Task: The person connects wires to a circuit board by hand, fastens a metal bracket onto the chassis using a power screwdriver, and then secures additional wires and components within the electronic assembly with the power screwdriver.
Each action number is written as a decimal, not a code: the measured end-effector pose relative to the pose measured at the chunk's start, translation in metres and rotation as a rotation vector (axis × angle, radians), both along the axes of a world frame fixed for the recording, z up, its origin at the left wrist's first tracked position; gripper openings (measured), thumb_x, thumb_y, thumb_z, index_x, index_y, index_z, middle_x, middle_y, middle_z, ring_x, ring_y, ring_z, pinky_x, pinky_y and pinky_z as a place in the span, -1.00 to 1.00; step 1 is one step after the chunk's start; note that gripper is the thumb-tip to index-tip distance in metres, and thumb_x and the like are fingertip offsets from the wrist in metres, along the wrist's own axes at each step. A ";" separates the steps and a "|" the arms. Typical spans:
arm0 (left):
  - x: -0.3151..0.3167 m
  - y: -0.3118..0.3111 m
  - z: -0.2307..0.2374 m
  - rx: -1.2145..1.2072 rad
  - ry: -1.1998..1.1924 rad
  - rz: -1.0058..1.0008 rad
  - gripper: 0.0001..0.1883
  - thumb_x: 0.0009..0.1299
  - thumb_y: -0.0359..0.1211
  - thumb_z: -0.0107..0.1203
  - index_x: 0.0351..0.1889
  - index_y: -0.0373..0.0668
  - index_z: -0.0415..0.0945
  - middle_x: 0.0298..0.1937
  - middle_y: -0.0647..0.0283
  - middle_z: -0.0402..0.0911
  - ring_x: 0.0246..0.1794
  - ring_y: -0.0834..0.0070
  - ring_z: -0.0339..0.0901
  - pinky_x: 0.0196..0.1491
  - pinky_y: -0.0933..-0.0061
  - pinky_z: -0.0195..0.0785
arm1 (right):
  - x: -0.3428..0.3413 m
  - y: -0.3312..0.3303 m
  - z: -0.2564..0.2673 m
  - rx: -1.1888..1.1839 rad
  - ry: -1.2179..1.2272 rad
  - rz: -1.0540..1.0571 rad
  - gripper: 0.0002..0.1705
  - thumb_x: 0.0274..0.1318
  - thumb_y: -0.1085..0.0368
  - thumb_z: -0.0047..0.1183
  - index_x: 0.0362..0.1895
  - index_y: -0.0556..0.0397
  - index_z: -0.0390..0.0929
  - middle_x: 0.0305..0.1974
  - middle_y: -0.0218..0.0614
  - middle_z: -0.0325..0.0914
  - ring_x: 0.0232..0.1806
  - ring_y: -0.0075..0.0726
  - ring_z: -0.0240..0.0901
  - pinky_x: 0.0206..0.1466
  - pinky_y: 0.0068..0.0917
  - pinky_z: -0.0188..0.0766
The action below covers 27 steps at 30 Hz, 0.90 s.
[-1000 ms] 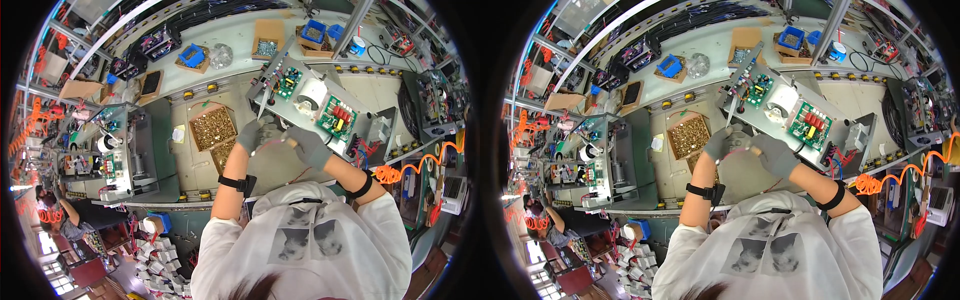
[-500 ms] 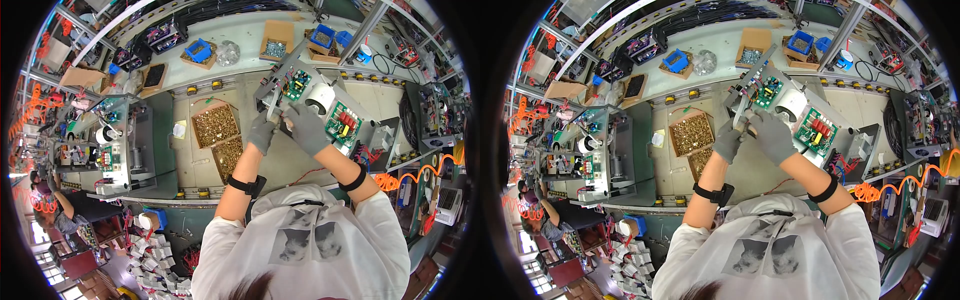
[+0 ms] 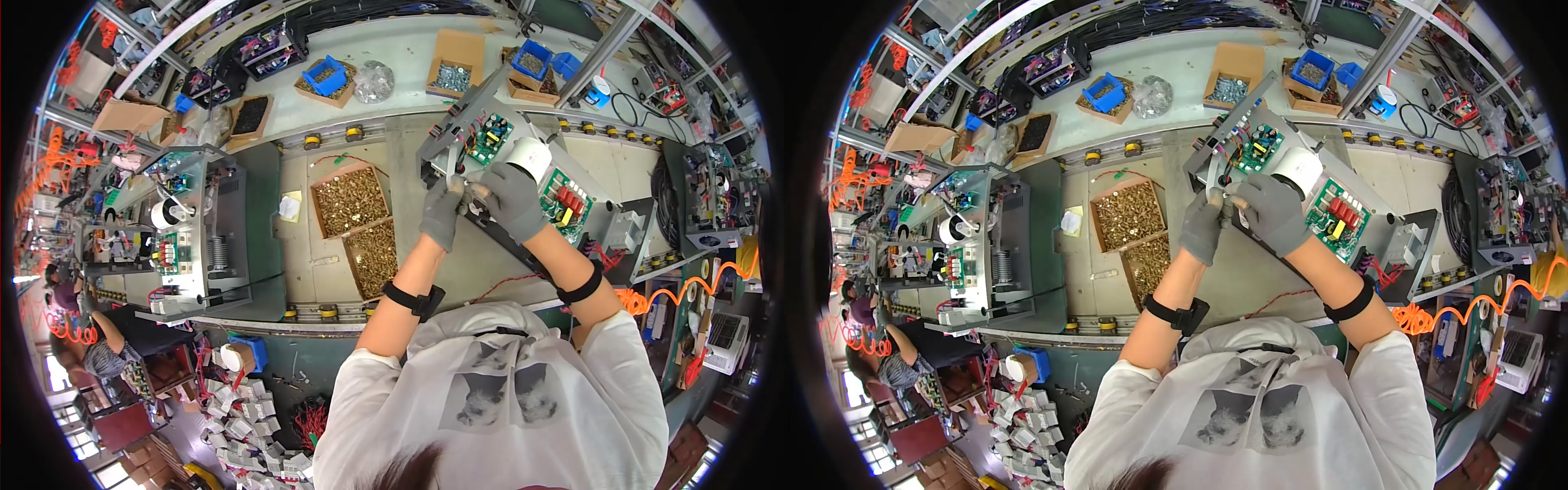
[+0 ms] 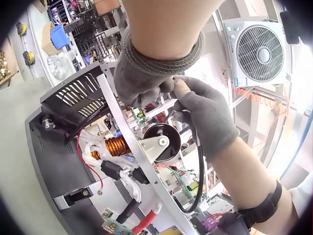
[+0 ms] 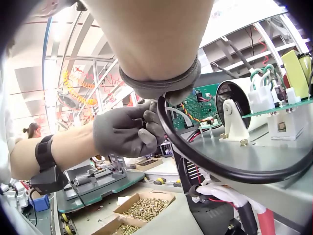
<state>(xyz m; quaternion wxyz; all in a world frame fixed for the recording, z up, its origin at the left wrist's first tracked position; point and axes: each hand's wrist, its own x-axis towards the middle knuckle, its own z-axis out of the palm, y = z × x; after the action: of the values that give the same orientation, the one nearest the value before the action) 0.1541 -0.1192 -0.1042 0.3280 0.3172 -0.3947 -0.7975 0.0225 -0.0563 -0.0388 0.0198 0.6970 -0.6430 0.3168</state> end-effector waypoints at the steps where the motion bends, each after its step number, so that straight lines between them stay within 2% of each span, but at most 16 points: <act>1: 0.000 0.000 -0.001 0.004 0.019 0.006 -0.75 0.47 -0.19 -0.09 -0.26 -0.18 0.44 -0.49 0.39 0.41 -0.51 0.67 0.28 -0.44 0.64 0.15 | -0.002 0.000 0.002 -0.049 0.030 0.034 -0.75 -0.15 0.38 0.10 -0.26 -0.09 0.51 -0.35 -0.33 0.43 -0.38 -0.16 0.43 -0.39 -0.31 0.38; 3: 0.000 -0.002 -0.003 -0.044 0.019 -0.015 -0.74 0.46 -0.18 -0.09 -0.26 -0.19 0.44 -0.49 0.40 0.41 -0.53 0.67 0.27 -0.46 0.64 0.13 | -0.004 -0.002 0.004 -0.098 0.060 0.070 -0.72 -0.18 0.37 0.11 -0.25 -0.11 0.51 -0.35 -0.34 0.43 -0.38 -0.18 0.43 -0.40 -0.33 0.38; 4: 0.001 -0.004 -0.004 -0.094 0.018 -0.036 -0.73 0.46 -0.18 -0.08 -0.27 -0.19 0.45 -0.50 0.40 0.41 -0.54 0.68 0.26 -0.48 0.64 0.11 | -0.006 -0.002 0.005 -0.096 0.162 0.087 -0.67 -0.22 0.37 0.12 -0.22 -0.13 0.51 -0.34 -0.37 0.44 -0.38 -0.22 0.43 -0.39 -0.36 0.39; 8: 0.001 -0.014 -0.004 0.000 0.010 -0.098 -0.71 0.44 -0.15 -0.09 -0.38 -0.16 0.42 -0.59 0.44 0.32 -0.61 0.69 0.19 -0.55 0.64 0.02 | -0.014 -0.004 0.005 -0.097 0.431 0.163 -0.58 -0.32 0.32 0.15 -0.19 -0.15 0.50 -0.34 -0.44 0.43 -0.35 -0.33 0.43 -0.38 -0.41 0.39; 10: 0.002 -0.024 -0.023 0.380 0.436 -0.422 -0.69 0.43 -0.14 -0.11 -0.50 -0.10 0.35 -0.67 0.48 0.21 -0.69 0.69 0.10 -0.62 0.64 -0.08 | -0.018 -0.006 0.007 -0.094 0.481 0.246 -0.57 -0.34 0.29 0.15 -0.19 -0.15 0.50 -0.35 -0.45 0.42 -0.34 -0.34 0.43 -0.39 -0.42 0.39; 11: 0.000 -0.027 -0.031 0.384 0.439 -0.418 -0.69 0.43 -0.14 -0.11 -0.50 -0.10 0.35 -0.67 0.48 0.21 -0.69 0.69 0.10 -0.62 0.64 -0.08 | -0.019 -0.007 0.008 -0.095 0.531 0.327 -0.56 -0.35 0.27 0.16 -0.19 -0.14 0.50 -0.36 -0.46 0.41 -0.34 -0.35 0.43 -0.40 -0.42 0.38; 13: 0.000 -0.029 -0.031 0.615 0.722 -0.677 -0.67 0.44 -0.16 -0.17 -0.56 -0.05 0.27 -0.71 0.50 0.12 -0.74 0.67 0.02 -0.68 0.64 -0.18 | -0.019 -0.009 0.011 -0.052 0.526 0.343 -0.59 -0.34 0.26 0.15 -0.22 -0.13 0.49 -0.36 -0.45 0.41 -0.33 -0.35 0.43 -0.41 -0.42 0.38; 14: 0.001 -0.025 -0.031 0.617 0.725 -0.673 -0.67 0.44 -0.16 -0.17 -0.56 -0.05 0.27 -0.71 0.50 0.12 -0.74 0.67 0.02 -0.68 0.64 -0.18 | -0.019 -0.010 0.013 -0.013 0.522 0.354 -0.62 -0.33 0.26 0.15 -0.24 -0.11 0.49 -0.37 -0.44 0.40 -0.32 -0.34 0.42 -0.41 -0.42 0.37; 16: 0.001 -0.015 -0.003 0.579 0.323 -0.319 -0.67 0.44 -0.15 -0.21 -0.53 -0.08 0.32 -0.69 0.48 0.18 -0.73 0.69 0.07 -0.67 0.65 -0.11 | -0.018 -0.012 0.017 0.016 0.428 0.308 -0.68 -0.30 0.27 0.15 -0.29 -0.09 0.49 -0.38 -0.41 0.40 -0.35 -0.31 0.43 -0.43 -0.40 0.37; 17: -0.002 -0.013 0.001 0.580 0.326 -0.315 -0.67 0.44 -0.15 -0.21 -0.53 -0.08 0.32 -0.69 0.48 0.18 -0.73 0.69 0.07 -0.67 0.65 -0.11 | -0.018 -0.013 0.018 0.045 0.333 0.260 -0.73 -0.27 0.28 0.14 -0.34 -0.07 0.49 -0.39 -0.38 0.41 -0.37 -0.28 0.43 -0.45 -0.38 0.37; 19: -0.008 -0.008 0.005 0.094 -0.087 -0.082 -0.75 0.43 -0.22 -0.17 -0.39 -0.14 0.42 -0.60 0.47 0.26 -0.66 0.73 0.14 -0.60 0.67 0.01 | -0.019 -0.014 0.015 0.063 0.254 0.199 -0.79 -0.24 0.29 0.14 -0.39 -0.05 0.48 -0.42 -0.35 0.40 -0.41 -0.24 0.43 -0.46 -0.35 0.36; 20: -0.010 -0.004 0.003 0.097 -0.085 -0.075 -0.75 0.43 -0.22 -0.17 -0.39 -0.14 0.42 -0.60 0.47 0.26 -0.66 0.73 0.14 -0.60 0.67 0.01 | -0.019 -0.015 0.013 0.079 0.172 0.134 -0.84 -0.22 0.29 0.14 -0.44 -0.03 0.47 -0.44 -0.32 0.40 -0.45 -0.20 0.43 -0.48 -0.32 0.35; 21: -0.012 0.001 0.001 -0.004 -0.048 -0.001 -0.80 0.39 -0.29 -0.10 -0.20 -0.23 0.43 -0.41 0.39 0.38 -0.46 0.68 0.27 -0.41 0.64 0.16 | -0.018 -0.016 0.014 0.082 0.173 0.143 -0.84 -0.22 0.29 0.14 -0.44 -0.03 0.47 -0.44 -0.32 0.40 -0.45 -0.20 0.43 -0.48 -0.32 0.35; 22: -0.012 0.004 -0.002 -0.105 -0.013 0.072 -0.71 0.36 -0.37 -0.03 -0.01 -0.32 0.44 -0.23 0.30 0.49 -0.25 0.63 0.40 -0.22 0.61 0.30 | -0.018 -0.017 0.015 0.066 0.176 0.145 -0.86 -0.21 0.30 0.14 -0.47 -0.02 0.47 -0.46 -0.31 0.39 -0.48 -0.18 0.43 -0.49 -0.30 0.35; 23: -0.012 0.002 -0.004 -0.041 -0.071 0.044 -0.61 0.32 -0.48 -0.01 0.13 -0.31 0.36 -0.04 0.25 0.45 -0.07 0.58 0.36 -0.03 0.61 0.25 | -0.017 -0.016 0.016 0.049 0.180 0.144 -0.87 -0.20 0.30 0.15 -0.50 -0.02 0.47 -0.48 -0.30 0.39 -0.51 -0.16 0.42 -0.51 -0.28 0.34; 27: -0.013 0.000 -0.012 -0.049 0.003 0.049 -0.66 0.32 -0.48 -0.02 0.07 -0.30 0.40 -0.10 0.28 0.47 -0.14 0.60 0.37 -0.09 0.61 0.26 | -0.019 -0.016 0.016 0.091 0.206 0.144 -0.87 -0.21 0.30 0.16 -0.51 -0.03 0.47 -0.48 -0.32 0.40 -0.49 -0.18 0.43 -0.50 -0.30 0.35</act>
<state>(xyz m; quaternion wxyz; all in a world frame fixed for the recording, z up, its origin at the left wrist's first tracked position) 0.1415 -0.1194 -0.1159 0.3556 0.3172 -0.4056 -0.7800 0.0033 -0.0721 -0.0231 0.0313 0.7703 -0.5997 0.2145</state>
